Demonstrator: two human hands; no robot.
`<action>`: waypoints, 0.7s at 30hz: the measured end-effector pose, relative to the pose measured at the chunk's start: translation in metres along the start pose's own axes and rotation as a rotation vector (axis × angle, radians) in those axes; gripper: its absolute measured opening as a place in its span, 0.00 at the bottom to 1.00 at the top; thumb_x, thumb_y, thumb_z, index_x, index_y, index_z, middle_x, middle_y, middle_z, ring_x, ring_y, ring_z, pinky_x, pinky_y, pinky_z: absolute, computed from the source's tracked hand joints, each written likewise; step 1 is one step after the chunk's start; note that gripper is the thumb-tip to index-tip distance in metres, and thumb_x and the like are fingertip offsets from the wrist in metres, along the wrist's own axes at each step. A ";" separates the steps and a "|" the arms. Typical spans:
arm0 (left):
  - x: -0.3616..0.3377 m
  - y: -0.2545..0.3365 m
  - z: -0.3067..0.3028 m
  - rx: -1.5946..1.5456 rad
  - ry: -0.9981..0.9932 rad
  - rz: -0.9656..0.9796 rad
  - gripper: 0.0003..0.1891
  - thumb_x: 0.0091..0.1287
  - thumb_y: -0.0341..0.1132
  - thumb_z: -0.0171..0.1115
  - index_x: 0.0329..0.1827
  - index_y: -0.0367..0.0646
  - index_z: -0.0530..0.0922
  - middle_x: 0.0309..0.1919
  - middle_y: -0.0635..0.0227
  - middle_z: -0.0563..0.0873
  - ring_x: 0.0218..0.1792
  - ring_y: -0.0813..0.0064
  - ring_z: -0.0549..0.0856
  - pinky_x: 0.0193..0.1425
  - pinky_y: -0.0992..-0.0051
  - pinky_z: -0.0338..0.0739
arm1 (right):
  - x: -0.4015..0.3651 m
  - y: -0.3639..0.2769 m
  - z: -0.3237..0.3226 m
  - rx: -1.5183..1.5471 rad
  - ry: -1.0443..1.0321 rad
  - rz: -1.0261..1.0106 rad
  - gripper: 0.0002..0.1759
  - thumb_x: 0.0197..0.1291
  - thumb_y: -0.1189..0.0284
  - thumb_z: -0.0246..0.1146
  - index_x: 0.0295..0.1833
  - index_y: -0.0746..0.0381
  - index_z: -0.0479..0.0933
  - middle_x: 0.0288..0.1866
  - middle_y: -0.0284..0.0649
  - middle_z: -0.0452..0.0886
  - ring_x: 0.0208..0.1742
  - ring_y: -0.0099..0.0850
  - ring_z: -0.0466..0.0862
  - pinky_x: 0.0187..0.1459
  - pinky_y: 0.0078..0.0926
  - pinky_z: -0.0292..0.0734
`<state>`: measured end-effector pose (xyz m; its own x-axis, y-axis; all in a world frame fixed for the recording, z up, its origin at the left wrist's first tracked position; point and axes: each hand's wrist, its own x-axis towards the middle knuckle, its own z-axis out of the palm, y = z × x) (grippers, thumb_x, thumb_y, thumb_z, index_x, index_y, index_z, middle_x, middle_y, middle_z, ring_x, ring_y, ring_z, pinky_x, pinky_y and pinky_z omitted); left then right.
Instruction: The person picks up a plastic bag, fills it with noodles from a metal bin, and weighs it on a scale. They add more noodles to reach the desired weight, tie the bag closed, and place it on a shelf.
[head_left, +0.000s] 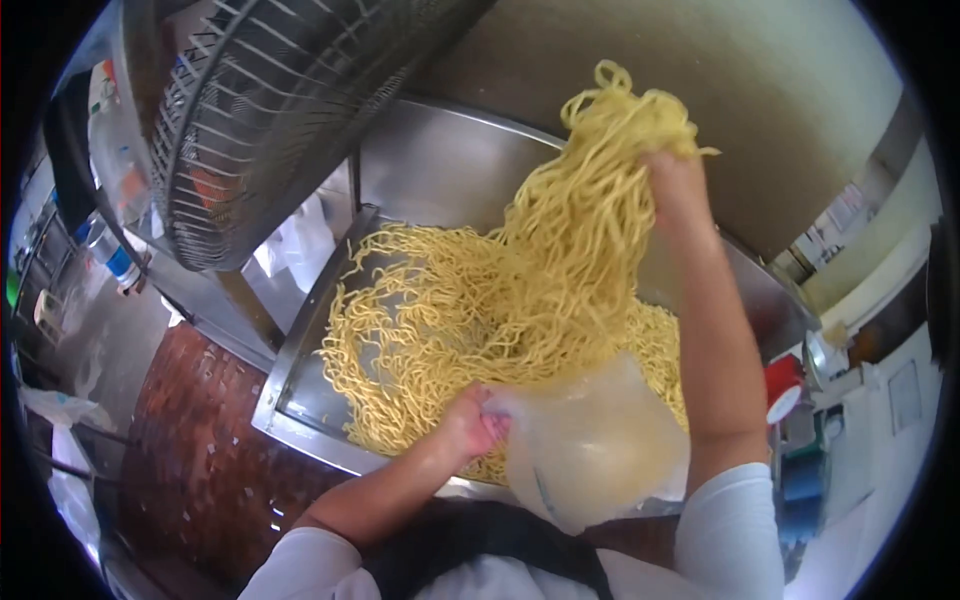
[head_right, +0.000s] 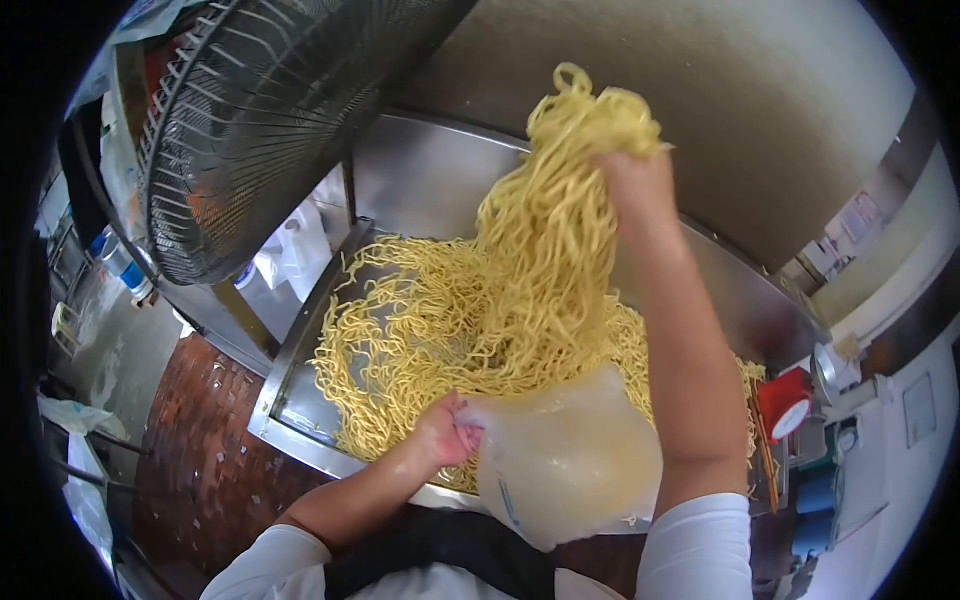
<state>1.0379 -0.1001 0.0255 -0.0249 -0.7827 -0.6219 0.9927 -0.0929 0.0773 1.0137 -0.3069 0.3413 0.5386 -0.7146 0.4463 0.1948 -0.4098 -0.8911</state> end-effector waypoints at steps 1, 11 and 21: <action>-0.001 0.007 0.002 -0.041 -0.013 0.020 0.23 0.78 0.53 0.37 0.47 0.45 0.75 0.35 0.67 0.85 0.27 0.71 0.82 0.27 0.76 0.78 | -0.017 0.019 -0.008 -0.077 0.010 -0.010 0.14 0.57 0.81 0.59 0.51 0.68 0.77 0.43 0.43 0.84 0.41 0.34 0.86 0.40 0.32 0.84; 0.011 0.059 -0.013 0.208 0.097 0.082 0.11 0.72 0.39 0.51 0.33 0.46 0.75 0.17 0.75 0.75 0.17 0.77 0.74 0.21 0.78 0.71 | -0.228 0.215 0.003 -0.202 -1.570 0.455 0.21 0.48 0.61 0.68 0.40 0.69 0.80 0.36 0.48 0.85 0.35 0.32 0.81 0.39 0.36 0.76; -0.040 0.061 -0.069 0.920 0.339 0.200 0.08 0.70 0.41 0.59 0.42 0.48 0.78 0.26 0.77 0.77 0.26 0.82 0.75 0.29 0.77 0.70 | -0.149 0.175 -0.009 -0.475 -1.244 0.677 0.28 0.50 0.54 0.71 0.52 0.61 0.82 0.48 0.44 0.86 0.48 0.39 0.84 0.50 0.32 0.76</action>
<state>1.1073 -0.0321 0.0012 0.3100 -0.6324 -0.7099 0.4932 -0.5314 0.6887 0.9604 -0.2766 0.1196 0.7990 -0.0117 -0.6012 -0.5173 -0.5231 -0.6773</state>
